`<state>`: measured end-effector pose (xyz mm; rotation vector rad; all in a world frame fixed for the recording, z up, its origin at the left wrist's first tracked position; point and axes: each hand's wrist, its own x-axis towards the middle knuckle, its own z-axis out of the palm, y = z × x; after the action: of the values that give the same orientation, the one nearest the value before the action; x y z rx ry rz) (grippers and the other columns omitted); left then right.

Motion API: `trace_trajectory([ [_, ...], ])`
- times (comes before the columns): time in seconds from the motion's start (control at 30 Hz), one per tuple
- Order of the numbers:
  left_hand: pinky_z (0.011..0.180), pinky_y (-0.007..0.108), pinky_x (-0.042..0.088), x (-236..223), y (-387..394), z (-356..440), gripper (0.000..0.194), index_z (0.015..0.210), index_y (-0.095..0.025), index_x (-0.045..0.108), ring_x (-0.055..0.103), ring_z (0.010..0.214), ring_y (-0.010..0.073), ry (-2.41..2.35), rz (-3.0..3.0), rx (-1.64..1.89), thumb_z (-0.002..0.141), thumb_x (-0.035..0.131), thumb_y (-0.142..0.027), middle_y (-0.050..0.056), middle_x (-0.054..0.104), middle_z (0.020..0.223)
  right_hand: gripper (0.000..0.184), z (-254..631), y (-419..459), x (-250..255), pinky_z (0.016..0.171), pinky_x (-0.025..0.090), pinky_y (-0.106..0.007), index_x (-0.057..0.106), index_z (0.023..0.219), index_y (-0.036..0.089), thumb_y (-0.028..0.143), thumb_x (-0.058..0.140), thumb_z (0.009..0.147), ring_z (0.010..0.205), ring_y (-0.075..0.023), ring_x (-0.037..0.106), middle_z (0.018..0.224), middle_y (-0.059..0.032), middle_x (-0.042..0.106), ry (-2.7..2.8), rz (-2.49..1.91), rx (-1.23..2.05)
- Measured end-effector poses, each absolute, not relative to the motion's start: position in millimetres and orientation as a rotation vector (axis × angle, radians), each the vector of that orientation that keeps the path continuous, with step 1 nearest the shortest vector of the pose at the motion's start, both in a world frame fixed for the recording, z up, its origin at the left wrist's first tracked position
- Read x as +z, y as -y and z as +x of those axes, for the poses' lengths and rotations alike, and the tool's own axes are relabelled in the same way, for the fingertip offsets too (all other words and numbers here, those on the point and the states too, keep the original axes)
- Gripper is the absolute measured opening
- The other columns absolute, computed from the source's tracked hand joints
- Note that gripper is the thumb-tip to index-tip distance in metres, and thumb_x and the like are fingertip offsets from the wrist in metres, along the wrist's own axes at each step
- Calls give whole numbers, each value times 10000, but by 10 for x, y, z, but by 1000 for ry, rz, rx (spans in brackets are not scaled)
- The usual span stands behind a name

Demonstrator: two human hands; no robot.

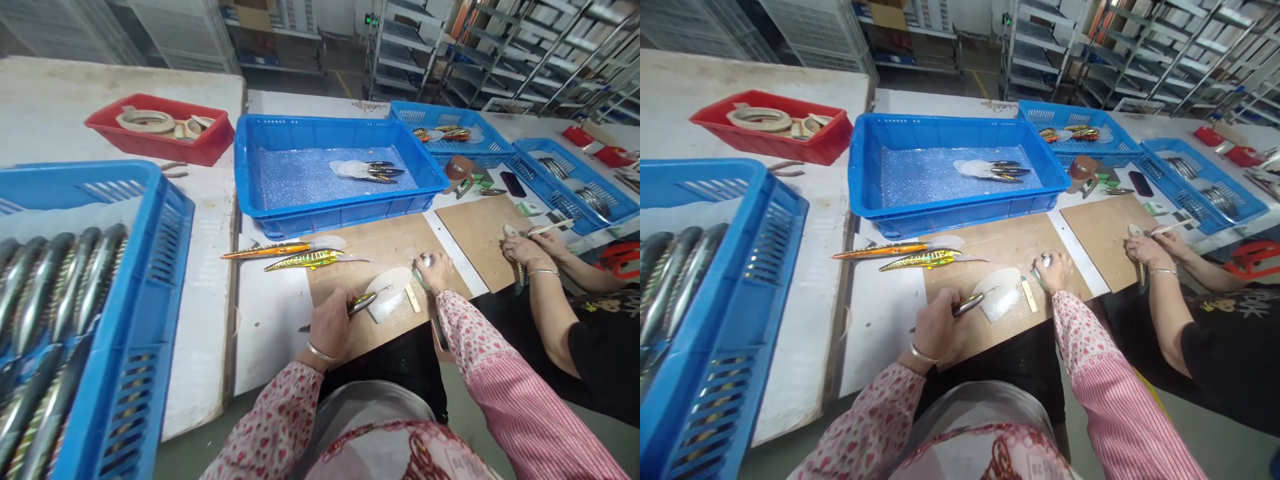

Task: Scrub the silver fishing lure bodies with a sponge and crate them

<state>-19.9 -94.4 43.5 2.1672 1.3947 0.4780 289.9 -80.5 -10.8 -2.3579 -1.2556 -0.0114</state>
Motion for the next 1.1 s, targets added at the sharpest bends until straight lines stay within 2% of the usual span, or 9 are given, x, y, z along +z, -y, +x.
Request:
trace_trajectory([
  [0.17,663,289,449,512,1118,-82,181,990,-199,430,648,785,207,-1361,2050,209,850,485,-300,36,641,897,322,2899,787,-106,865,310,-422,644,900,229,479,562,715,1030,-295,412,1058,-73,549,1207,-2346,23],
  [0.27,772,298,471,493,1244,-5,236,1096,-187,415,643,929,205,-1237,1958,165,871,446,-252,74,632,1060,288,2891,752,-27,871,321,-415,638,861,219,434,600,675,1002,-290,430,1021,-72,555,1167,-2326,57],
  [0.37,839,312,464,441,1330,77,282,1155,-166,408,622,1015,222,-1232,1932,83,885,427,-243,112,590,1179,239,2822,713,103,877,345,-389,612,852,208,382,585,690,967,-262,468,974,-65,557,1152,-2213,77],
  [0.5,786,325,473,427,1334,159,297,1181,-158,403,648,966,252,-1280,1983,-80,917,377,-292,121,631,1110,190,2584,700,257,905,348,-372,596,845,218,348,587,706,978,-240,488,1002,-45,560,1390,-2046,107],
  [0.63,750,335,481,441,1291,183,296,1176,-161,400,665,925,266,-1279,2023,-155,926,357,-315,113,667,1005,204,2260,844,328,882,353,-398,608,857,228,357,622,699,987,-267,463,1009,-45,561,1496,-2164,143],
  [0.87,747,331,483,453,1262,189,297,1182,-158,396,673,901,258,-1228,2024,-204,929,350,-308,105,677,947,171,1927,1154,362,878,377,-370,599,872,246,299,616,710,987,-240,474,1039,-21,562,1673,-2076,424],
  [1.1,727,346,491,456,1286,220,310,1186,-159,403,672,886,275,-1282,2040,-185,913,376,-303,109,678,952,180,2051,994,380,854,376,-403,611,882,233,330,598,731,991,-268,458,1007,-47,526,1559,-2280,235],
])
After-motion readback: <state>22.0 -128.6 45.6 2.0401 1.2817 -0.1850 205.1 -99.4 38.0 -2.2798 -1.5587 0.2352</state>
